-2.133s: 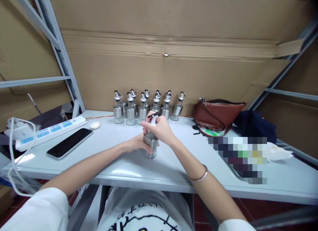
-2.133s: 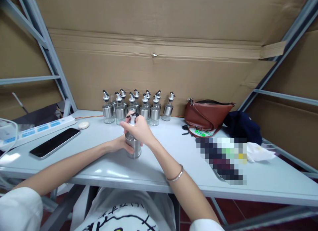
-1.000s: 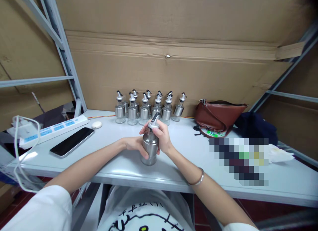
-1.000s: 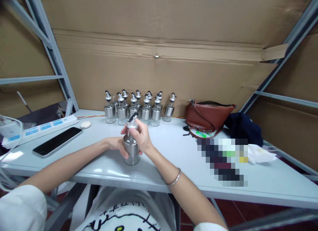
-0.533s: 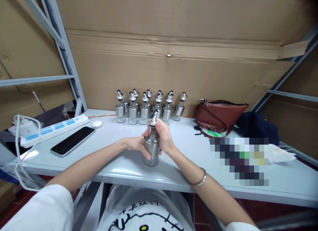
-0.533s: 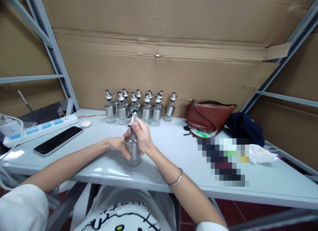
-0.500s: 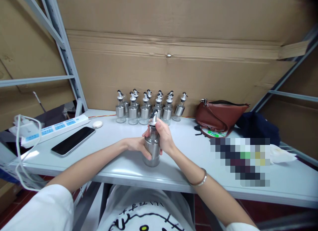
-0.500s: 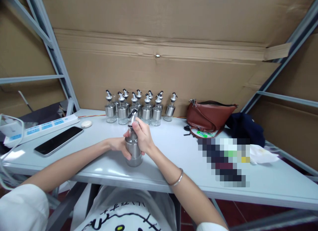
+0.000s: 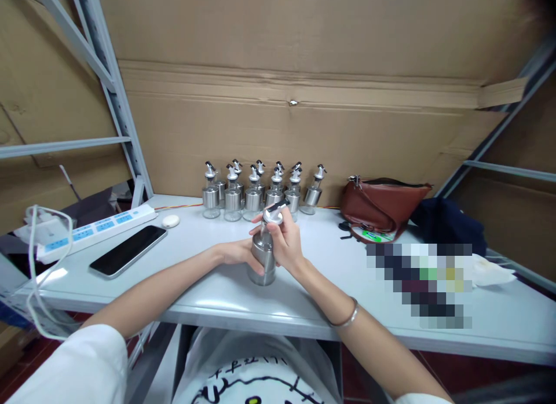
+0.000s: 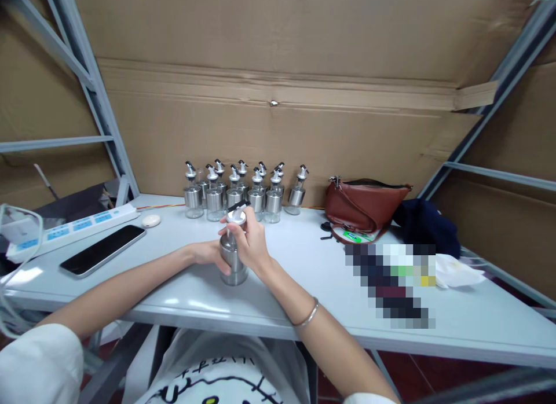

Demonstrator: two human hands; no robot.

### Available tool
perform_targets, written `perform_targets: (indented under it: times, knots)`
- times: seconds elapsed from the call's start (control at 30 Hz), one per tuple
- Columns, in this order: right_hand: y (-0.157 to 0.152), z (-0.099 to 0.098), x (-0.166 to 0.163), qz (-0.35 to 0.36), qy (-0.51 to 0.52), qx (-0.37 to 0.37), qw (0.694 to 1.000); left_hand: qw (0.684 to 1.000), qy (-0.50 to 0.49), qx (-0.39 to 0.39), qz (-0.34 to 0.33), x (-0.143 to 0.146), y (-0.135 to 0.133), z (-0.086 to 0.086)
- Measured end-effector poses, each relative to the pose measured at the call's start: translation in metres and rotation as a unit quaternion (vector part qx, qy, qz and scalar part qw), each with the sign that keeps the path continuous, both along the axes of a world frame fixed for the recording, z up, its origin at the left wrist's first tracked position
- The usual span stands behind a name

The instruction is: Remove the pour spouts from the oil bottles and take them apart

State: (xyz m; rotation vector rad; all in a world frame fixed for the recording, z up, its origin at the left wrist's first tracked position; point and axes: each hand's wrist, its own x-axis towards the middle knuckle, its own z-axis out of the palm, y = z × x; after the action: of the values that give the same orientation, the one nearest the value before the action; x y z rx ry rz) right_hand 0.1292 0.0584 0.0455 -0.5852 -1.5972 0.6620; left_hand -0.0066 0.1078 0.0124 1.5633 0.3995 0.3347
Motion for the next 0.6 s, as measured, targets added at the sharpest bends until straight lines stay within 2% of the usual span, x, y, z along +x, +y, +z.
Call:
perform_targets:
  times: [0.13, 0.2, 0.33, 0.4, 0.47, 0.53, 0.6]
  knots:
    - [0.003, -0.002, 0.000, -0.034, -0.006, 0.025, 0.999, 0.999, 0.005, 0.004, 0.044, 0.001, -0.003, 0.003]
    - [0.005, -0.002, 0.001, -0.061, -0.002, 0.069, 0.996, 0.998, -0.006, 0.004, 0.061, 0.003, -0.006, 0.005]
    - [0.008, 0.001, 0.008, -0.182, -0.049, 0.186, 0.964, 0.996, -0.021, 0.033, 0.077, 0.009, -0.009, 0.006]
    - [0.009, 0.004, 0.013, -0.246, -0.089, 0.222, 0.939, 0.994, -0.024, 0.067, 0.083, 0.013, -0.009, 0.003]
    - [0.010, 0.007, 0.017, -0.291, -0.111, 0.245, 0.918, 0.985, -0.040, 0.118, 0.117, 0.018, -0.009, -0.003]
    - [0.013, 0.009, 0.020, -0.319, -0.124, 0.246, 0.907, 0.966, -0.048, 0.190, 0.170, 0.023, -0.010, -0.009]
    - [0.017, 0.011, 0.025, -0.347, -0.144, 0.232, 0.897, 0.943, -0.014, 0.271, 0.193, 0.025, -0.011, -0.013]
